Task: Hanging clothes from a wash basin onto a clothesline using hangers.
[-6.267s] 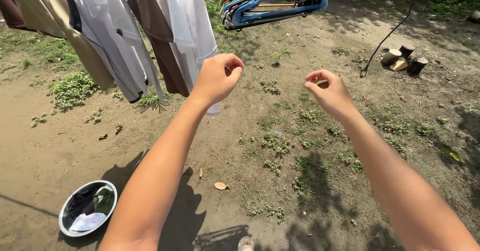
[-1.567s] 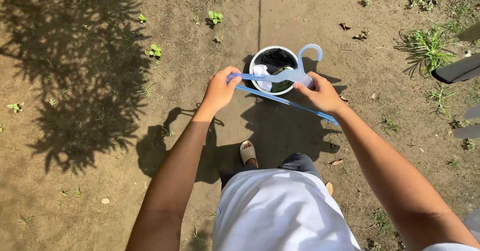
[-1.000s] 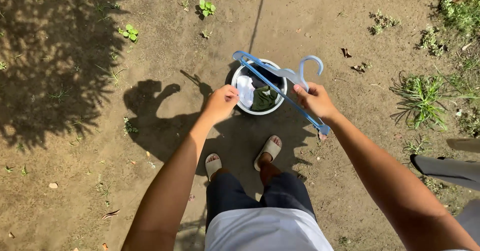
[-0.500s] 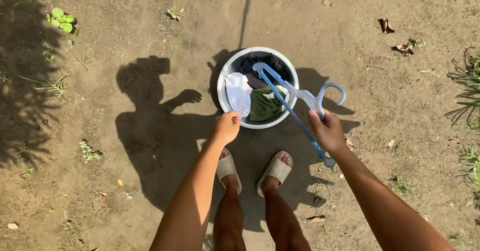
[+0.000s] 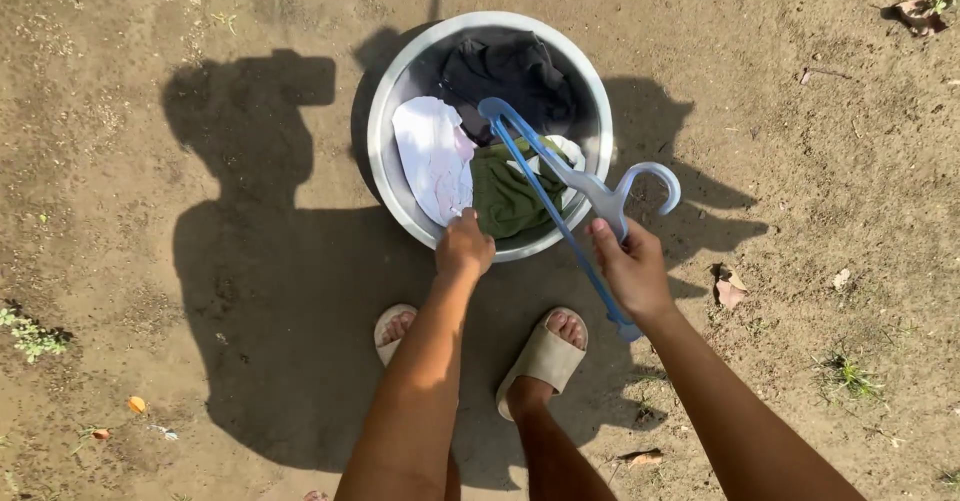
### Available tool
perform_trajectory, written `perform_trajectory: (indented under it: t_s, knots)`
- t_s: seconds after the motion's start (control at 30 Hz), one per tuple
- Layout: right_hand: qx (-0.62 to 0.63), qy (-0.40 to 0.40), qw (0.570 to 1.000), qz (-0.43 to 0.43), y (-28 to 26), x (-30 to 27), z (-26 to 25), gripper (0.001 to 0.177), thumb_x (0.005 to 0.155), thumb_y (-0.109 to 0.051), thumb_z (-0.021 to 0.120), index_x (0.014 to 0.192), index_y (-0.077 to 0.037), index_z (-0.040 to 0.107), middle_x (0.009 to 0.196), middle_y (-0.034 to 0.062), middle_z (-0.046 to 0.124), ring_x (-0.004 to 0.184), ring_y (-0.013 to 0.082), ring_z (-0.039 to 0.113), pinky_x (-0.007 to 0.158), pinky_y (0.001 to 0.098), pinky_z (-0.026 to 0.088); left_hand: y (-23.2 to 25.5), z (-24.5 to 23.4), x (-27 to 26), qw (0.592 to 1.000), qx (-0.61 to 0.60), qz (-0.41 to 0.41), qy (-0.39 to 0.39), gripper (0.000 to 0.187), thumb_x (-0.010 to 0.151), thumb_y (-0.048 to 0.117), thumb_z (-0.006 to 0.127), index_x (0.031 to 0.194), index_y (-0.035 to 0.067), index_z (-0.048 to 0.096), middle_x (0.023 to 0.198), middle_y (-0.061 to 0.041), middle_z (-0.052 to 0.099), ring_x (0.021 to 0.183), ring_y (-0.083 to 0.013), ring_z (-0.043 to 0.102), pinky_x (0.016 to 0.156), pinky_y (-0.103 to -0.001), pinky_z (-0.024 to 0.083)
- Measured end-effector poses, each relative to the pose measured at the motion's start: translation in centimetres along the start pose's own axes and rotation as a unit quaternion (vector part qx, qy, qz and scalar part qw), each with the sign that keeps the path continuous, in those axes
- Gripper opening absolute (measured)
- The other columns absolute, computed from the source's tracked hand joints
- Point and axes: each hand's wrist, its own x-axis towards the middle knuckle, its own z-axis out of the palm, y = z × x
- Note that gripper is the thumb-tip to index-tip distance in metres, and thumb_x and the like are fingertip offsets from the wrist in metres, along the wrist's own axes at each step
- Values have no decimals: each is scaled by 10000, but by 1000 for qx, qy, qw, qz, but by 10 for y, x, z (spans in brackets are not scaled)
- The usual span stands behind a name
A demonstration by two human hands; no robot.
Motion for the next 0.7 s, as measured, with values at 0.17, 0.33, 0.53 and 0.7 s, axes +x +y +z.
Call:
perform_trajectory:
  t_s: [0.17,0.33,0.53,0.7]
  knots:
    - [-1,-5,1000,21,13,1,1,266,1017,-301,618,978,-54,708,651,-47,511,552,49,429,487,245,348,-30,67,25,996,-65,11,60,480,857,196,745,1267,13,575,1121,-236,696,1073,-428,679,945,-485,528]
    - [14,2,999,45,15,-12,-1,273,1006,-305,629,983,-47,714,667,-47,519,559,55,427,482,246,332,-3,38,13,988,-144,-47,34,442,796,172,726,1214,67,632,1049,-162,762,1062,-379,699,954,-493,489]
    - [65,54,993,77,-24,-53,-25,247,1008,-315,629,917,-86,621,672,-31,492,568,69,440,500,258,359,38,-1,-37,941,-287,154,94,484,863,195,644,1297,-20,629,1083,-248,720,1052,-401,695,868,-431,547]
    - [58,30,995,75,-103,-96,-42,284,1012,-294,643,842,-100,525,676,-36,456,537,60,373,491,264,316,129,-154,-150,896,-382,225,-40,544,907,120,585,1431,-24,580,975,-164,755,735,-158,624,686,-314,527]
